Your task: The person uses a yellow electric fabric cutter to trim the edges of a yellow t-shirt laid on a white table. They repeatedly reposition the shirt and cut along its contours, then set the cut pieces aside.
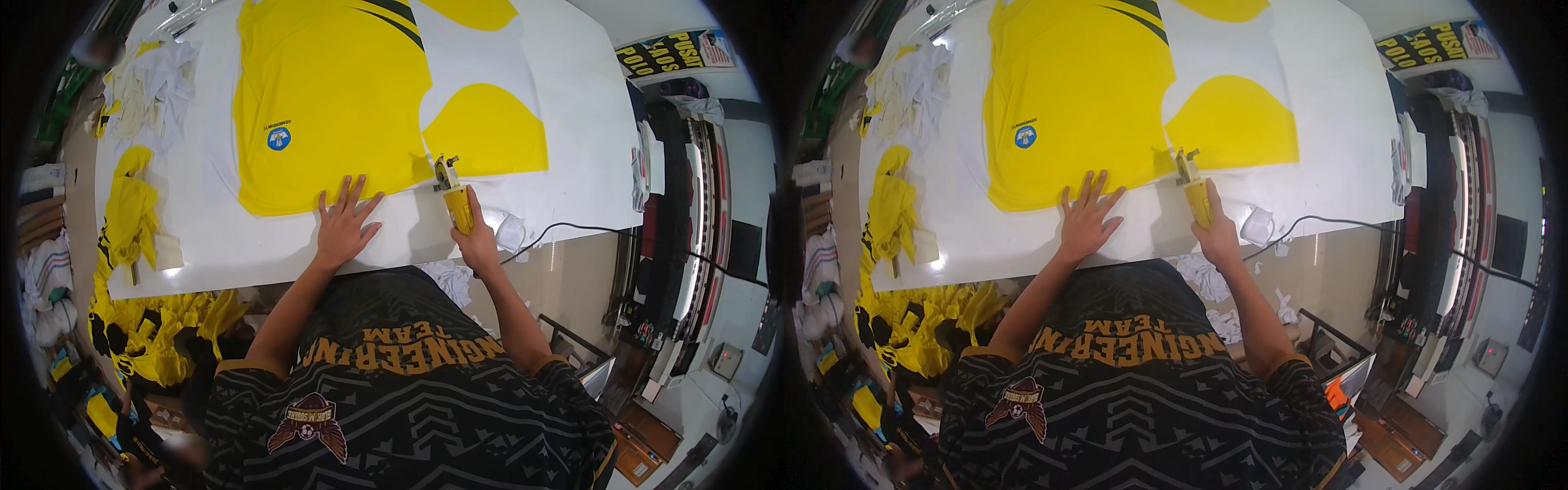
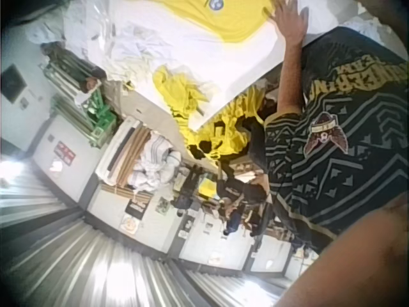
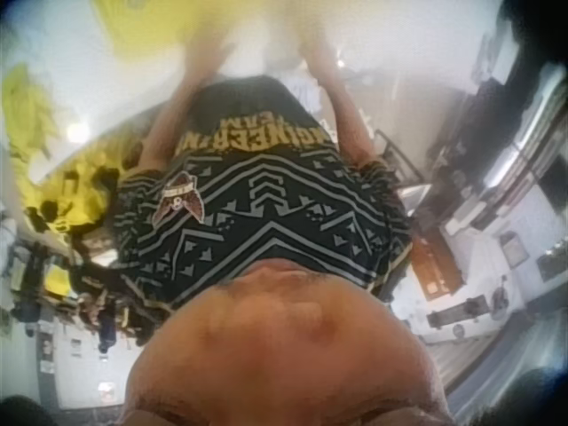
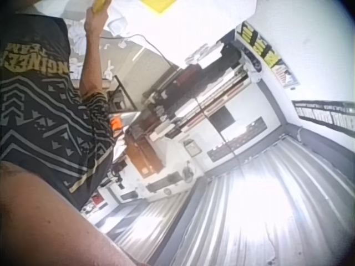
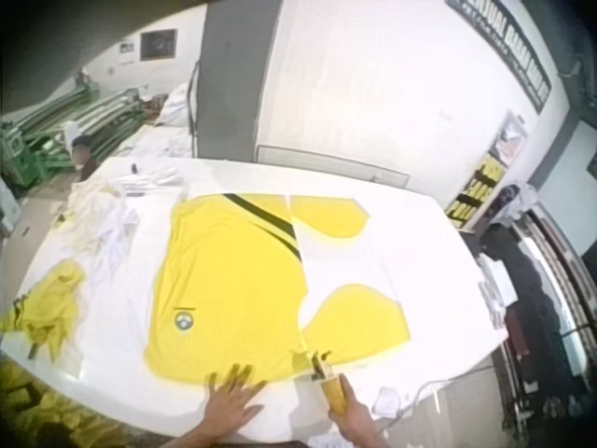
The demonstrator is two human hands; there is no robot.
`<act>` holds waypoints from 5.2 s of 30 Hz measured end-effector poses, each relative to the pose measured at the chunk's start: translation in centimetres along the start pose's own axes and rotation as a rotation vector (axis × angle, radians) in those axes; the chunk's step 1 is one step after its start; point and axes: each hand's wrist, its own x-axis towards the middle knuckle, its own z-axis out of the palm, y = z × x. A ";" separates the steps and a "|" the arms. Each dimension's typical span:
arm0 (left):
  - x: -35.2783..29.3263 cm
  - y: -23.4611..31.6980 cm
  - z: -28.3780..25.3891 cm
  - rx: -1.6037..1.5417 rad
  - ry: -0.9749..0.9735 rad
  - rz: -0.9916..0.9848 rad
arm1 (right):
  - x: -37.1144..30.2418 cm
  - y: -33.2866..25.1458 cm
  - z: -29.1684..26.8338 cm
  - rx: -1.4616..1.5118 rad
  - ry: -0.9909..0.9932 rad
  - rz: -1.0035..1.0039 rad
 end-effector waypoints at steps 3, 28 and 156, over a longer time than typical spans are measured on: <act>0.0 0.0 0.2 -0.006 0.002 -0.002 | 0.3 -0.6 -0.1 -0.007 -0.016 0.036; 0.1 -0.2 -0.2 -0.103 -0.055 0.007 | 4.0 -3.3 0.5 -0.011 0.007 0.100; -1.5 -8.5 -5.1 0.073 -0.033 -0.433 | 42.4 -20.0 -1.0 0.018 0.155 -0.002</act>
